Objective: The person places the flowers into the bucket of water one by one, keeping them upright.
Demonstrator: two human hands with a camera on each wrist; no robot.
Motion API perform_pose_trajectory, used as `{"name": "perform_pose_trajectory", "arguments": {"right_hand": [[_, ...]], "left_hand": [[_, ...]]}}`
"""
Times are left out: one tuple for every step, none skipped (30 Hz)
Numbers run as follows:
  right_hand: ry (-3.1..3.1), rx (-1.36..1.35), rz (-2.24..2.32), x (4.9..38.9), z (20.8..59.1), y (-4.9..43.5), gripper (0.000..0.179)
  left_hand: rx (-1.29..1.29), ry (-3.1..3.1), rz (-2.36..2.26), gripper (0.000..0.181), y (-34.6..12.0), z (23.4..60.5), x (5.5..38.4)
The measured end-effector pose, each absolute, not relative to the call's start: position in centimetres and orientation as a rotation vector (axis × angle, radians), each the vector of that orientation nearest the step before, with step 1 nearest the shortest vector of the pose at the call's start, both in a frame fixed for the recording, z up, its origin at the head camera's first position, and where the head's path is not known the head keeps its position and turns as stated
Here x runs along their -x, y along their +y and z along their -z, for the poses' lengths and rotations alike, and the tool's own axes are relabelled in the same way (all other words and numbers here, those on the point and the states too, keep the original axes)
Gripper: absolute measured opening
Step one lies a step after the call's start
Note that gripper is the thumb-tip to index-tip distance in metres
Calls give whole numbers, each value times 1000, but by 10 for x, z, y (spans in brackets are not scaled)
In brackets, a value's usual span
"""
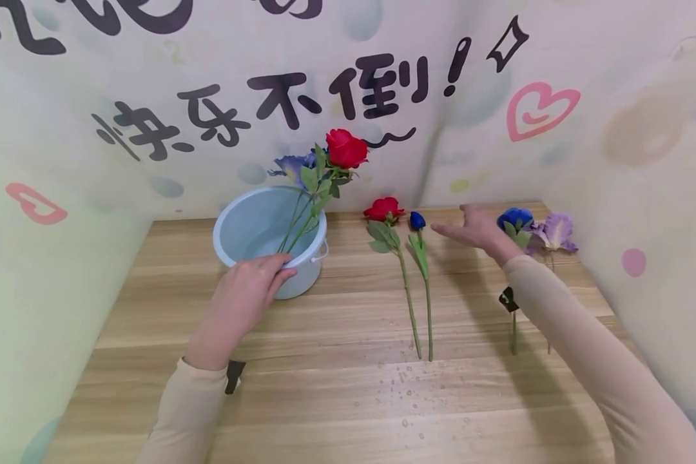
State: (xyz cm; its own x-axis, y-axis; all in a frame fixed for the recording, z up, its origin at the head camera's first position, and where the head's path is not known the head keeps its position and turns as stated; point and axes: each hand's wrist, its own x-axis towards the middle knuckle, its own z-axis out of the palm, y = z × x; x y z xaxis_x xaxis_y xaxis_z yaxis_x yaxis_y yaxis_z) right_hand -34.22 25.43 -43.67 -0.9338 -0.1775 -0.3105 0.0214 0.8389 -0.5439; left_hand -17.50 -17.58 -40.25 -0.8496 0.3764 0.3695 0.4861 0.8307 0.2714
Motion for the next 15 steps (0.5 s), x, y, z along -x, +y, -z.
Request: {"name": "perform_pose_trajectory", "arguments": {"right_hand": [[2656, 127, 802, 343, 443, 250, 114], [2656, 132, 800, 344, 449, 245, 112], [2655, 137, 804, 345, 455, 240, 110], [2662, 150, 807, 346, 460, 234, 106], [2674, 168, 815, 348, 465, 229, 102], [2688, 184, 815, 350, 469, 224, 92], [2704, 191, 816, 353, 474, 219, 80], [2721, 201, 810, 356, 477, 214, 69], [2727, 210, 815, 359, 480, 211, 59], [2731, 214, 821, 361, 482, 207, 53], [2731, 208, 829, 363, 484, 205, 52], [2726, 195, 840, 365, 486, 203, 51], [2718, 185, 862, 366, 487, 202, 48], [2707, 179, 887, 366, 488, 202, 45], [2687, 163, 921, 367, 489, 201, 41]], "left_hand": [[654, -2714, 518, 19, -176, 403, 175], [654, -2718, 520, 19, -176, 403, 176], [654, -2725, 523, 19, -176, 403, 176], [653, -2731, 526, 19, -177, 403, 176], [652, -2736, 527, 19, -177, 403, 176], [650, -2740, 528, 19, -177, 403, 177], [647, -2744, 529, 20, -177, 403, 177], [643, -2745, 529, 20, -177, 403, 177], [641, -2745, 527, 20, -178, 404, 176], [639, -2742, 524, 20, -178, 404, 176], [640, -2740, 522, 20, -178, 403, 176], [639, -2740, 524, 20, -178, 403, 176], [639, -2739, 524, 20, -178, 403, 176], [640, -2740, 524, 20, -178, 403, 176], [640, -2742, 524, 20, -178, 403, 176]]}}
